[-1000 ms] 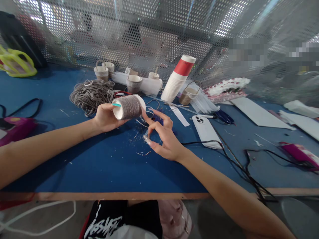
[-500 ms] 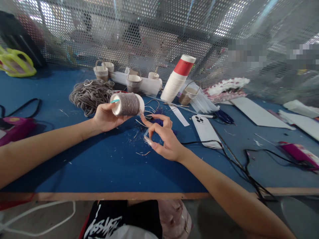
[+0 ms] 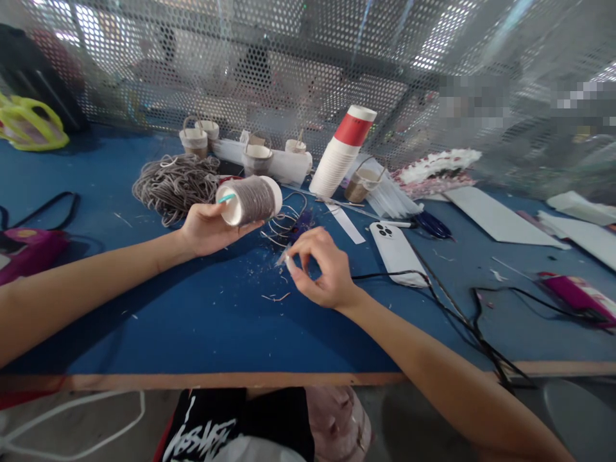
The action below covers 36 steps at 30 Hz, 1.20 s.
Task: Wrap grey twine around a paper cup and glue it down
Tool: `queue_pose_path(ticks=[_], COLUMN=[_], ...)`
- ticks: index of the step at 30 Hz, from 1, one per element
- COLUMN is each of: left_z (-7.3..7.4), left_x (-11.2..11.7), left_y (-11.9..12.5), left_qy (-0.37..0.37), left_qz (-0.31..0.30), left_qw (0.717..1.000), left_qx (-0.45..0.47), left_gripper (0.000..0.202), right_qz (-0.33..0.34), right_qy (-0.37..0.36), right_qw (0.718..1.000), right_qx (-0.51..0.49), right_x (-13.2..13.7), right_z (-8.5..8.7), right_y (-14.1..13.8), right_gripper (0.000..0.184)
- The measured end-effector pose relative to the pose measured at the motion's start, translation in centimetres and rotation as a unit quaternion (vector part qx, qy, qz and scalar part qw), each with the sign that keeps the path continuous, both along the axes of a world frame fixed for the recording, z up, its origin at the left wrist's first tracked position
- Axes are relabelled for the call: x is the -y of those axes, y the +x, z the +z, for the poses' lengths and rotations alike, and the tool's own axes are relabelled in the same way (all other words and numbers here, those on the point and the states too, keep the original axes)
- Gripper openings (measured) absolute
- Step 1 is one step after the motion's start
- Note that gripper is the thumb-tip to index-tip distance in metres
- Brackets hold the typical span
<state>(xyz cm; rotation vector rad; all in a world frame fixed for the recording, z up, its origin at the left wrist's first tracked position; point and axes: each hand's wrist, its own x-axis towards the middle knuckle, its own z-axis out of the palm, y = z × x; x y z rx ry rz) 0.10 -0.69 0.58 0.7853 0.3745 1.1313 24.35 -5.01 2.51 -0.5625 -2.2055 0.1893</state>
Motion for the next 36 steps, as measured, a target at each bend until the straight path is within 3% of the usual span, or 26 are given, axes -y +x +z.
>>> queue_pose_path(ticks=[1, 3, 6, 8, 10, 14, 22, 28, 32, 34, 36], left_z=[0.0, 0.1, 0.1, -0.1, -0.4, -0.9, -1.5, -1.6, -1.8, -1.8, -1.8], left_x=[0.1, 0.4, 0.9, 1.1, 1.0, 0.6, -0.1, 0.2, 0.6, 0.6, 0.6], left_y=[0.1, 0.4, 0.7, 0.8, 0.7, 0.5, 0.7, 0.8, 0.5, 0.5, 0.6], left_qy=[0.011, 0.031, 0.061, 0.092, 0.127, 0.204, 0.360, 0.471, 0.538, 0.559, 0.563], left_qz=[-0.003, 0.002, 0.004, -0.009, -0.024, -0.020, 0.014, 0.090, 0.165, 0.195, 0.220], left_qw=[1.000, 0.999, 0.996, 0.992, 0.985, 0.964, 0.910, 0.833, 0.762, 0.728, 0.717], left_qx=[-0.014, -0.041, -0.067, -0.082, -0.110, -0.167, -0.205, -0.274, -0.321, -0.345, -0.347], left_gripper=[0.059, 0.069, 0.083, 0.087, 0.086, 0.089, 0.090, 0.092, 0.103, 0.099, 0.091], right_qz=[-0.022, -0.069, -0.093, -0.066, -0.038, -0.024, 0.058, 0.052, 0.045, 0.031, 0.016], right_qy=[0.019, 0.036, -0.024, -0.076, -0.099, -0.068, -0.075, -0.032, -0.010, -0.008, -0.001], right_qw=[0.999, 0.994, 0.992, 0.993, 0.994, 0.996, 0.995, 0.998, 0.999, 0.999, 1.000], right_qx=[-0.032, -0.080, -0.081, -0.054, -0.042, -0.054, -0.040, -0.030, 0.006, 0.023, 0.024], right_x=[0.0, -0.1, -0.4, -0.6, -0.8, -0.9, -0.7, -1.3, -1.2, -1.2, -1.3], right_z=[0.1, 0.0, -0.5, -1.0, -1.4, -1.9, -1.3, -1.3, -0.9, -0.8, -0.8], right_y=[-0.1, -0.2, -0.5, -0.7, -0.7, -0.7, -0.7, -0.5, -0.4, -0.4, -0.3], right_gripper=[0.012, 0.031, 0.075, 0.090, 0.093, 0.093, 0.103, 0.100, 0.103, 0.106, 0.106])
